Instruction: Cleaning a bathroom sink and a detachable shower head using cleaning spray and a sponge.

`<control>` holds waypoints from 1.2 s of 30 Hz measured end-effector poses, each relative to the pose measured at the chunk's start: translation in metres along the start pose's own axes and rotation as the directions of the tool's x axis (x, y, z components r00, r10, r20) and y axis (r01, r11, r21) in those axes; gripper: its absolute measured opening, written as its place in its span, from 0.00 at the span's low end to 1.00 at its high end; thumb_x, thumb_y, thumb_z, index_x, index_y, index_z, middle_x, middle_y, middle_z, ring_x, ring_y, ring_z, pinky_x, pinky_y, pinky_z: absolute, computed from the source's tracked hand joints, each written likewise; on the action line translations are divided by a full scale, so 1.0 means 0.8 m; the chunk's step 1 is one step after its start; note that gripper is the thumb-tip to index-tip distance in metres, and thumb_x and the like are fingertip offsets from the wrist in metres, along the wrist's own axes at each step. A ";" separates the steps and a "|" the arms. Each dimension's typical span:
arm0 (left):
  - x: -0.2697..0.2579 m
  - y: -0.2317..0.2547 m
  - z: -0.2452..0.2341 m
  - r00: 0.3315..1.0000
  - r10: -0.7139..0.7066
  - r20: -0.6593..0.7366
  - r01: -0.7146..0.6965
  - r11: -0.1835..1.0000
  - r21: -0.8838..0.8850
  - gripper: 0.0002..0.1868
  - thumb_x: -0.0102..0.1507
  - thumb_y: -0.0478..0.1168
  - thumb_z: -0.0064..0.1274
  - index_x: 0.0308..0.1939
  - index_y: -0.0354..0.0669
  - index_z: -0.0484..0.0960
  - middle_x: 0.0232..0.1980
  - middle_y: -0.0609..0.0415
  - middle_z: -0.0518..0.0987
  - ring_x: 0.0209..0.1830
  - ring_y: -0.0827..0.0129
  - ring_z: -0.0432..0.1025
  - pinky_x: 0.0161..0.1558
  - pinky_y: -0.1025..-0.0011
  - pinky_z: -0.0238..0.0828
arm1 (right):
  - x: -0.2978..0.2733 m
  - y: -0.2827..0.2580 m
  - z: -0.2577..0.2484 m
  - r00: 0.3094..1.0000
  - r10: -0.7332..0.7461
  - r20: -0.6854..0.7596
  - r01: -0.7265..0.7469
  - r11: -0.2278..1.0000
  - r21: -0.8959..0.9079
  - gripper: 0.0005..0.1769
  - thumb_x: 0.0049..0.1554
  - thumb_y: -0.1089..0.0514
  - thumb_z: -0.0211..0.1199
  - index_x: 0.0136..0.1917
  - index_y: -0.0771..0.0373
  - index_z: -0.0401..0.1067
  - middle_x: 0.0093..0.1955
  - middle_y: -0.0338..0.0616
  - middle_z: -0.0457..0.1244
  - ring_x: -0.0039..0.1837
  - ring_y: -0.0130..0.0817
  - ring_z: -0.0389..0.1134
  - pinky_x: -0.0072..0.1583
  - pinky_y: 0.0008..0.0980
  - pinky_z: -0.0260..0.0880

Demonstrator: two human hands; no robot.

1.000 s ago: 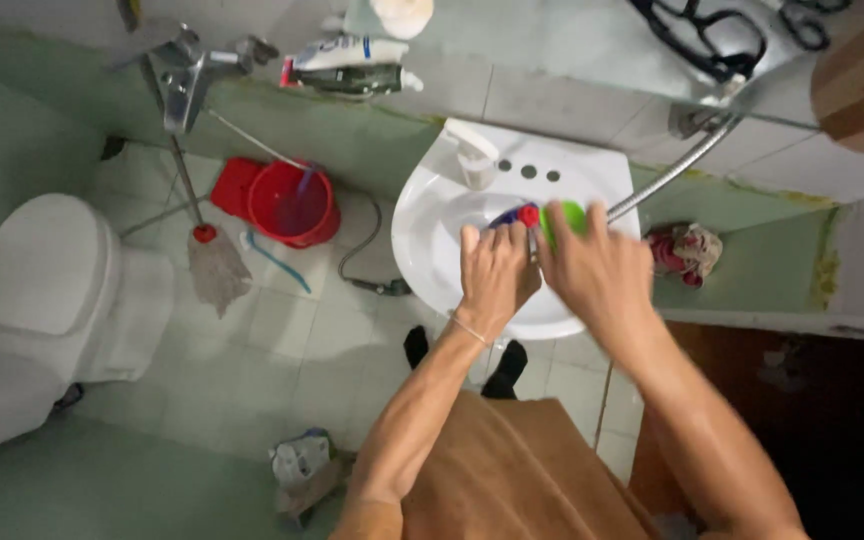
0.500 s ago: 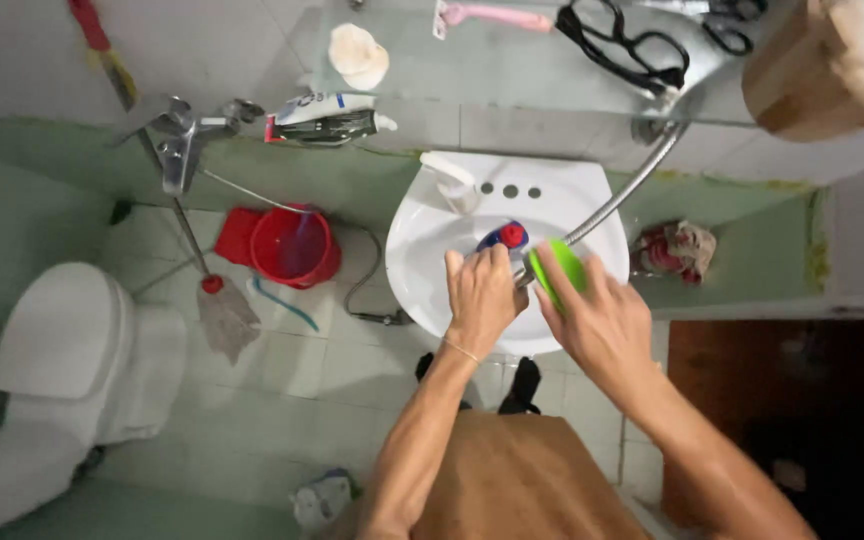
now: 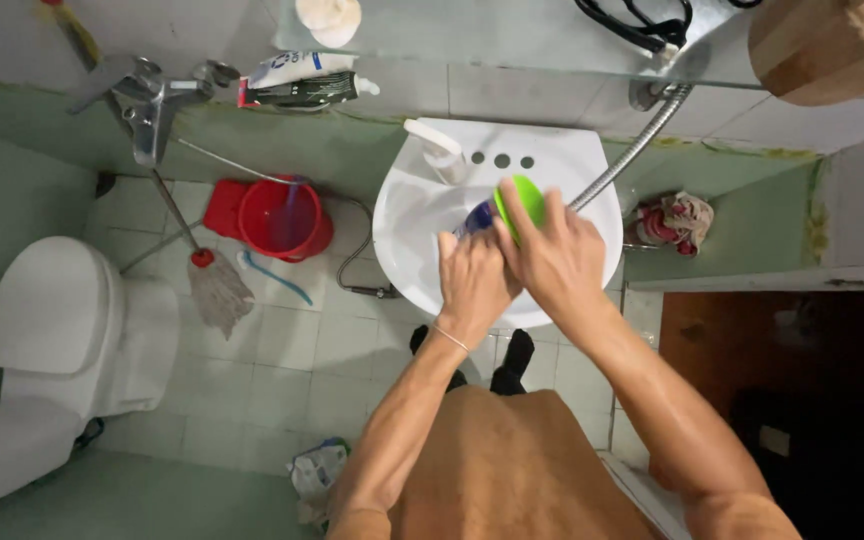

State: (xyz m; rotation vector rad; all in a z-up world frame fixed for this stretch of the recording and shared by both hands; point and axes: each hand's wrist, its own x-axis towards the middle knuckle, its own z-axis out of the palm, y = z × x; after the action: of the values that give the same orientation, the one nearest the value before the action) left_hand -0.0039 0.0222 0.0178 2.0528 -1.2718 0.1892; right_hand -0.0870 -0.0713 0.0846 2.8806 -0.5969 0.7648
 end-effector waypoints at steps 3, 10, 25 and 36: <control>-0.010 0.009 0.011 0.998 -0.024 0.053 0.021 0.998 0.058 0.10 0.52 0.38 0.62 0.30 0.41 0.76 0.28 0.47 0.78 0.31 0.54 0.74 0.44 0.55 0.57 | 0.032 0.010 0.019 0.995 0.033 0.098 -0.027 0.998 -0.057 0.23 0.65 0.45 0.67 0.71 0.51 0.71 0.47 0.46 0.62 0.37 0.39 0.66 0.38 0.36 0.66; 0.005 0.001 0.006 0.997 -0.051 -0.054 0.051 0.999 -0.011 0.14 0.50 0.40 0.62 0.34 0.37 0.76 0.31 0.46 0.79 0.33 0.53 0.74 0.43 0.54 0.57 | -0.038 0.018 -0.032 0.998 -0.034 0.056 0.035 0.999 -0.022 0.28 0.61 0.47 0.67 0.73 0.49 0.70 0.43 0.46 0.60 0.38 0.39 0.66 0.39 0.37 0.66; -0.006 0.018 0.004 0.995 -0.087 -0.041 0.089 0.996 0.029 0.10 0.55 0.38 0.60 0.31 0.40 0.74 0.29 0.46 0.79 0.31 0.52 0.74 0.44 0.55 0.57 | -0.163 0.029 0.057 0.956 0.290 0.030 -0.286 0.914 0.288 0.31 0.64 0.55 0.62 0.78 0.55 0.63 0.57 0.53 0.62 0.48 0.49 0.67 0.46 0.40 0.68; -0.004 0.012 0.016 0.991 -0.131 0.032 0.131 0.991 0.020 0.12 0.53 0.39 0.63 0.31 0.40 0.75 0.30 0.44 0.80 0.31 0.50 0.75 0.44 0.54 0.58 | -0.084 0.119 0.227 0.739 -0.075 0.670 -0.478 -0.759 0.442 0.25 0.77 0.40 0.51 0.59 0.65 0.69 0.39 0.43 0.65 0.33 0.30 0.64 0.35 0.29 0.63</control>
State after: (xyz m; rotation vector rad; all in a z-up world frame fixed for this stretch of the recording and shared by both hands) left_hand -0.0167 0.0142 0.0117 2.1545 -1.1538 0.1071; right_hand -0.0958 -0.1711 -0.1069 4.6910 -2.3285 1.7672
